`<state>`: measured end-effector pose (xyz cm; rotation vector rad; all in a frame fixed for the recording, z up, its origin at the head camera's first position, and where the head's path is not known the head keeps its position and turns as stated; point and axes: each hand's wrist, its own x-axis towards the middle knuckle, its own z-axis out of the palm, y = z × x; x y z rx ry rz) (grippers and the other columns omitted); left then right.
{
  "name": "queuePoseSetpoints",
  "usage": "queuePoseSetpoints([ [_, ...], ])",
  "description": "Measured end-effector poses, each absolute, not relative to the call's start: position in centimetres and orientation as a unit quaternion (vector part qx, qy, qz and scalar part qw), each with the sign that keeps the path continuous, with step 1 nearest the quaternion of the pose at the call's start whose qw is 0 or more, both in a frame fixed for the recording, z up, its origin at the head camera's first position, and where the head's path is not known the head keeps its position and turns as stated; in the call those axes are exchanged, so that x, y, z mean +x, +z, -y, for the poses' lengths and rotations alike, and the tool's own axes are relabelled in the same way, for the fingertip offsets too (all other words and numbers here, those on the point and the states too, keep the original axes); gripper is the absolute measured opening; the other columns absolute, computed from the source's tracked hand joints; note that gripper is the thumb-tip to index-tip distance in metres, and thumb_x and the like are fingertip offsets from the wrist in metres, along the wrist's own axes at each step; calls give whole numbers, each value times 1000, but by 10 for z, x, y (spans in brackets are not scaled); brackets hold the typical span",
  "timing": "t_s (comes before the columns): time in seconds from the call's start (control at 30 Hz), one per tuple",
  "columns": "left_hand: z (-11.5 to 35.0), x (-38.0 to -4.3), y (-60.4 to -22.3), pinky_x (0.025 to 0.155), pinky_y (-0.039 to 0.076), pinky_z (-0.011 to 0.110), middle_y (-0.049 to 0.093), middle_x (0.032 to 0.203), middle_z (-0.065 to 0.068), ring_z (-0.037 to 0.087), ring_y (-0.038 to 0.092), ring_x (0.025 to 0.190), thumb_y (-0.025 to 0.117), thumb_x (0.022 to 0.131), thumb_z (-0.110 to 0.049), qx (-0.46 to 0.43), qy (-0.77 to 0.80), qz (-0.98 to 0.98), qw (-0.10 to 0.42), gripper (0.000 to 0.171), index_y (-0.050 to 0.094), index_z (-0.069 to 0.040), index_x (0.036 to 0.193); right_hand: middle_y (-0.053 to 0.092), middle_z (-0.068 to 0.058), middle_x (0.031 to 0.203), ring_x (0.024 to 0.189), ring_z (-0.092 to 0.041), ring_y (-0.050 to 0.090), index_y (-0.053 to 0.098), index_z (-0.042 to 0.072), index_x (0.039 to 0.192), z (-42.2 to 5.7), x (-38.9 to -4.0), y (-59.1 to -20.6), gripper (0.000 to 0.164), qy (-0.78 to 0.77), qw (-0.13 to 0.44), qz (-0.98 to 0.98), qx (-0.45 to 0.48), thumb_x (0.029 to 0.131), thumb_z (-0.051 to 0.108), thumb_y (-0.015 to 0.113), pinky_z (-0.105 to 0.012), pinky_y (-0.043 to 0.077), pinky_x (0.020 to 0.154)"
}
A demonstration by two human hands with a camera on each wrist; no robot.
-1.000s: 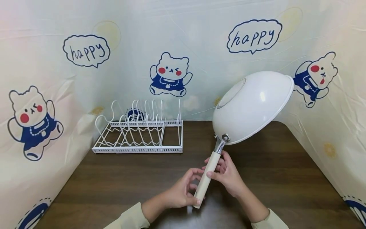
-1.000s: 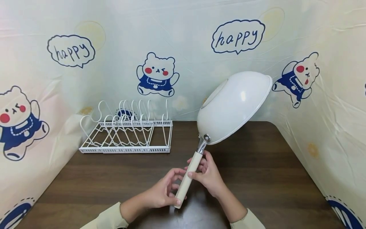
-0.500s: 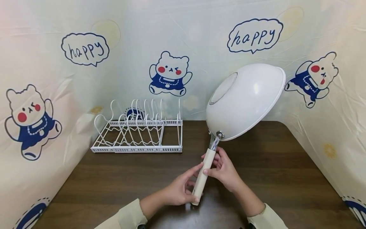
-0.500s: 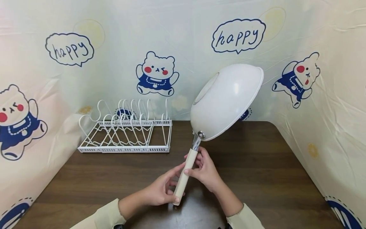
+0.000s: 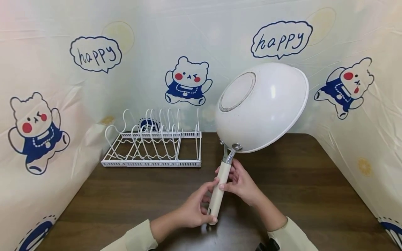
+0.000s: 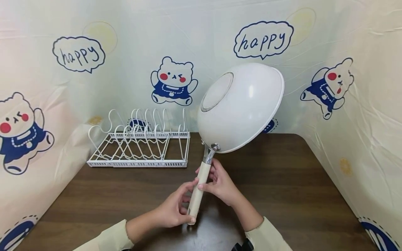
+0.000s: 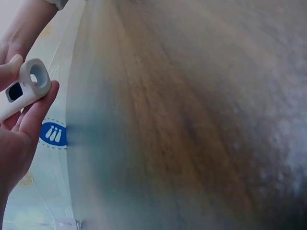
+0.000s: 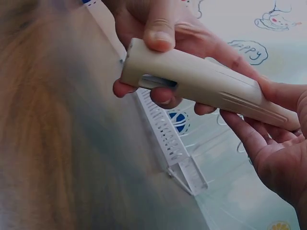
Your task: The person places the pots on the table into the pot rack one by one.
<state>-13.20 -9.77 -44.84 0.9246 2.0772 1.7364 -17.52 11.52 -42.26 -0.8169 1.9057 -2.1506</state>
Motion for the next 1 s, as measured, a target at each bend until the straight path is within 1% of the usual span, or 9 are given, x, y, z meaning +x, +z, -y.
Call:
queuePoseSetpoints([
  [0.1,99,-131,-447,69,61,33,37,128,17,19,62,98,80,69,14,316,595,-730,117,102,29,-18,150,54,-28,121,102,-28,62,31,3,138,-113,-179,-419,72,-715,85,-631,-289,81,-7,73,-37,57,84],
  [0.27,102,-130,-445,68,60,31,40,133,16,21,62,100,81,68,12,314,585,-744,77,101,30,-17,150,54,-26,123,104,-27,61,32,4,140,-108,-185,-414,71,-717,102,-614,-314,82,-9,71,-37,57,85],
  [0.47,110,-125,-443,67,60,31,44,131,16,21,61,96,84,68,9,307,574,-759,40,99,32,-15,149,54,-22,122,108,-28,59,33,5,144,-99,-189,-409,74,-705,109,-612,-341,82,-9,71,-36,55,89],
  [0.6,115,-122,-441,67,60,31,44,131,15,23,61,97,84,70,6,298,573,-763,33,98,32,-16,150,55,-21,120,108,-27,58,32,3,146,-92,-192,-405,76,-703,118,-610,-346,82,-8,71,-33,54,89],
  [0.7,118,-120,-440,67,60,31,43,131,17,28,62,101,83,70,6,290,581,-760,32,99,30,-16,150,55,-22,120,107,-27,58,33,3,147,-87,-195,-402,75,-697,128,-615,-345,82,-8,71,-33,54,88],
  [0.87,122,-118,-443,67,60,32,39,133,20,38,60,107,83,69,9,277,594,-755,23,101,28,-16,150,55,-26,120,103,-27,60,36,4,145,-77,-201,-400,72,-677,142,-631,-351,83,-7,71,-37,56,85],
  [1.0,124,-119,-446,69,60,33,37,141,21,41,58,110,82,69,10,273,603,-749,19,98,28,-14,148,57,-23,118,103,-29,62,38,3,141,-71,-204,-398,69,-664,151,-642,-354,82,-9,71,-42,57,84],
])
